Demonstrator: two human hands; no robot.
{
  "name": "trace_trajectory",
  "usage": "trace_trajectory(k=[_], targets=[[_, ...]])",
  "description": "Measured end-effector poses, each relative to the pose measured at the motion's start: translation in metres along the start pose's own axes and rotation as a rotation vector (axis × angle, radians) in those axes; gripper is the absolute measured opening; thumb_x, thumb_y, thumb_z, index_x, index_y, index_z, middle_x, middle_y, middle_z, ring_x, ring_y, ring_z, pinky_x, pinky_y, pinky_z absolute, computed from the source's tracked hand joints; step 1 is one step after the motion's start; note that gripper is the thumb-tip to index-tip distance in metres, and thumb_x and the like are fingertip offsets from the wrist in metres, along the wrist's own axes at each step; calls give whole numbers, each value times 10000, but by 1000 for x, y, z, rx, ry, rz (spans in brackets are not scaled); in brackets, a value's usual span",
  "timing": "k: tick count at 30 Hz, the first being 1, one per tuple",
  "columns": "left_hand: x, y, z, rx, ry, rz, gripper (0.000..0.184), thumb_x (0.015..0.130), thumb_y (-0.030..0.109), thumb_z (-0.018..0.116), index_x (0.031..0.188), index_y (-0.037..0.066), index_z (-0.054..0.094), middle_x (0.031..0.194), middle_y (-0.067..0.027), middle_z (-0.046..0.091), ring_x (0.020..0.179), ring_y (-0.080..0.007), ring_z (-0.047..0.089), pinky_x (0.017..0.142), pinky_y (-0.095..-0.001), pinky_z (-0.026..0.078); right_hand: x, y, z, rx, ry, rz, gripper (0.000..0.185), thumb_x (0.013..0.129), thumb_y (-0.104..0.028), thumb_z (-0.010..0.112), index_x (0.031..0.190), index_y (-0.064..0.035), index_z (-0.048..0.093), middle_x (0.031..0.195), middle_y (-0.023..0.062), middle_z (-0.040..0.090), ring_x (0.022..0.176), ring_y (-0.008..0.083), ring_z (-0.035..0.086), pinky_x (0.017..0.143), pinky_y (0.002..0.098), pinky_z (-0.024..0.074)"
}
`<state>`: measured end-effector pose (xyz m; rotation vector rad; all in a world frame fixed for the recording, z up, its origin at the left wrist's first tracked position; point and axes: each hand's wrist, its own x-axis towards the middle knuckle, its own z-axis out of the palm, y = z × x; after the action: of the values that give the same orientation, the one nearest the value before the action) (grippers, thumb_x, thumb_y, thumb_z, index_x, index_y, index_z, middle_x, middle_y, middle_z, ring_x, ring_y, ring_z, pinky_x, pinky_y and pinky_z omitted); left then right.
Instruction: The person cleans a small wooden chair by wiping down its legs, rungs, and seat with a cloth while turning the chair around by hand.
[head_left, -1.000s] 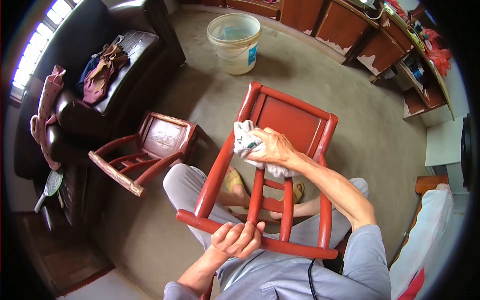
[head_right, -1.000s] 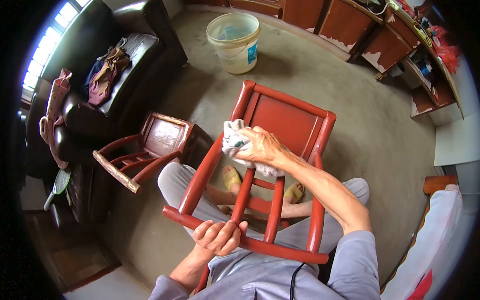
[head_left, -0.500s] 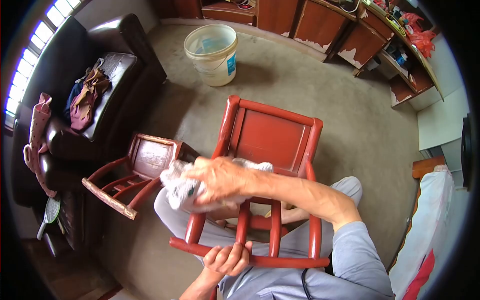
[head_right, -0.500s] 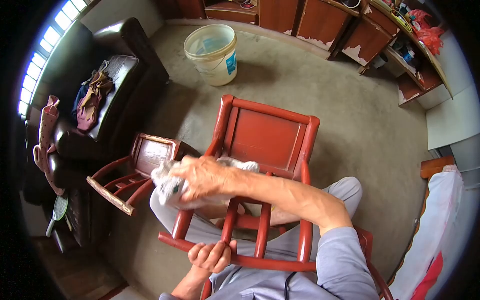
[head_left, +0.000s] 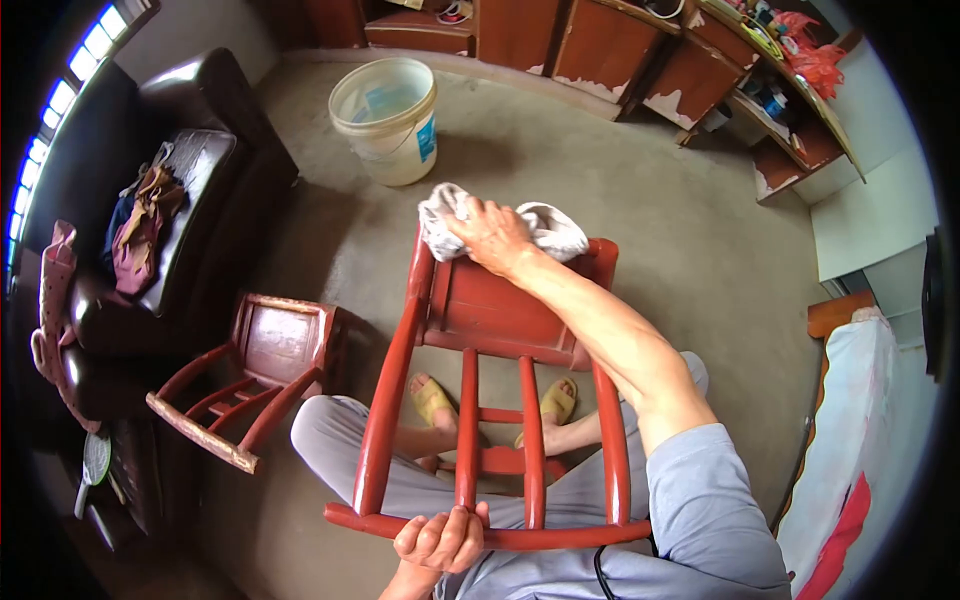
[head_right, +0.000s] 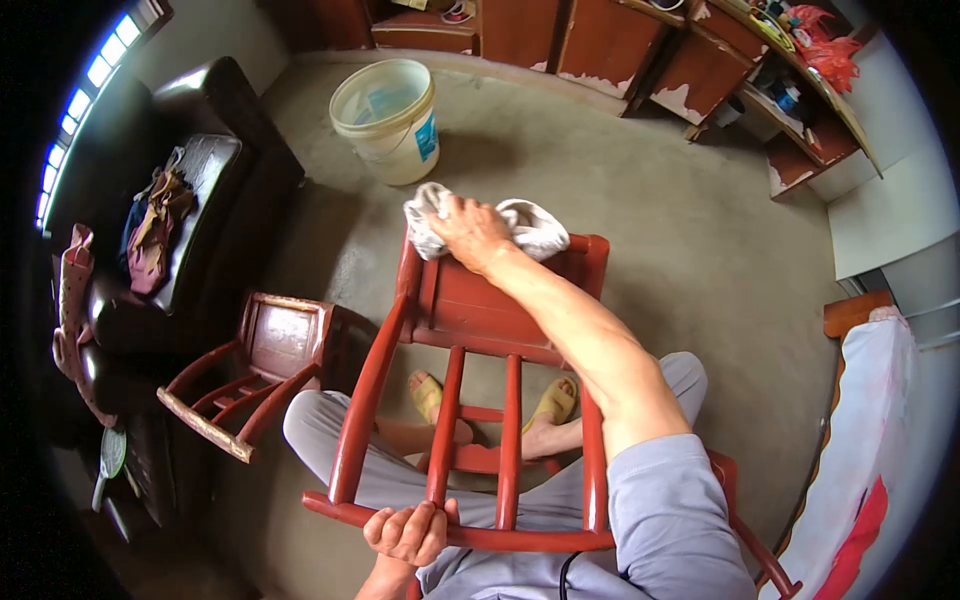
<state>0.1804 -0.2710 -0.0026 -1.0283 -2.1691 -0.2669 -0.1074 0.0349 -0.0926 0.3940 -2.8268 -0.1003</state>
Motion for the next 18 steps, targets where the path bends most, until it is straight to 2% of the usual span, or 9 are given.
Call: trace_trajectory(k=[2, 3, 6, 8, 9, 10, 12, 14, 18], targets=[[5, -2, 1, 13, -28, -6, 202, 848, 288, 785, 838, 234, 590, 899, 81, 632, 743, -95, 540, 876, -348, 412, -39, 31, -15, -15, -98, -15, 551, 853, -150, 713, 1385, -210, 578, 1147, 172, 577, 925, 329, 686, 741, 437, 594], [11, -4, 2, 3, -12, 5, 194, 849, 262, 791, 846, 202, 606, 839, 73, 646, 685, -101, 567, 902, -351, 412, -61, 48, -20, -24, -162, 19, 613, 826, -167, 748, 1409, -221, 564, 1163, 174, 571, 941, 333, 683, 754, 441, 595], [17, -5, 4, -26, -16, -3, 187, 843, 237, 792, 814, 195, 612, 817, 69, 661, 690, -112, 577, 860, -354, 423, -128, 100, -36, -49, -254, 134, 724, 775, -244, 825, 1442, -245, 543, 1181, 174, 561, 969, 342, 689, 788, 454, 598], [18, -6, 5, -27, -17, 2, 185, 843, 236, 793, 820, 190, 615, 828, 65, 668, 700, -119, 583, 840, -355, 425, -167, 126, -40, 32, -223, 292, 746, 744, -302, 862, 1424, -244, 559, 1187, 184, 566, 985, 363, 695, 816, 469, 597], [18, -6, 4, -26, -15, 2, 187, 841, 234, 797, 821, 190, 616, 828, 65, 669, 702, -119, 584, 834, -355, 426, -177, 131, -47, 112, -191, 413, 740, 733, -379, 872, 1397, -225, 582, 1169, 192, 587, 990, 393, 693, 828, 498, 587], [18, -6, 5, -26, -13, 5, 188, 838, 232, 800, 822, 191, 617, 828, 65, 671, 705, -120, 585, 828, -354, 426, -183, 131, -49, 111, -187, 420, 740, 733, -379, 872, 1397, -225, 582, 1169, 192, 587, 990, 393, 693, 828, 498, 587], [17, -5, 3, -30, -13, 10, 189, 835, 229, 803, 823, 192, 618, 828, 65, 673, 705, -121, 586, 819, -352, 427, -196, 127, -51, 238, -179, 635, 714, 734, -416, 862, 1367, -210, 606, 1140, 190, 607, 989, 414, 681, 843, 519, 574], [16, -6, 4, -28, -16, 13, 190, 832, 226, 806, 824, 192, 619, 828, 64, 674, 705, -123, 587, 810, -350, 427, -211, 112, -47, 387, -154, 646, 704, 751, -419, 840, 1383, -218, 604, 1139, 177, 615, 1013, 411, 669, 868, 510, 561], [12, -4, 2, -26, -11, 6, 195, 822, 225, 813, 823, 192, 621, 829, 63, 676, 703, -126, 588, 791, -342, 425, -249, 58, -48, 582, -186, 552, 739, 742, -413, 850, 1383, -149, 594, 1136, 200, 608, 1021, 418, 659, 876, 506, 556]])
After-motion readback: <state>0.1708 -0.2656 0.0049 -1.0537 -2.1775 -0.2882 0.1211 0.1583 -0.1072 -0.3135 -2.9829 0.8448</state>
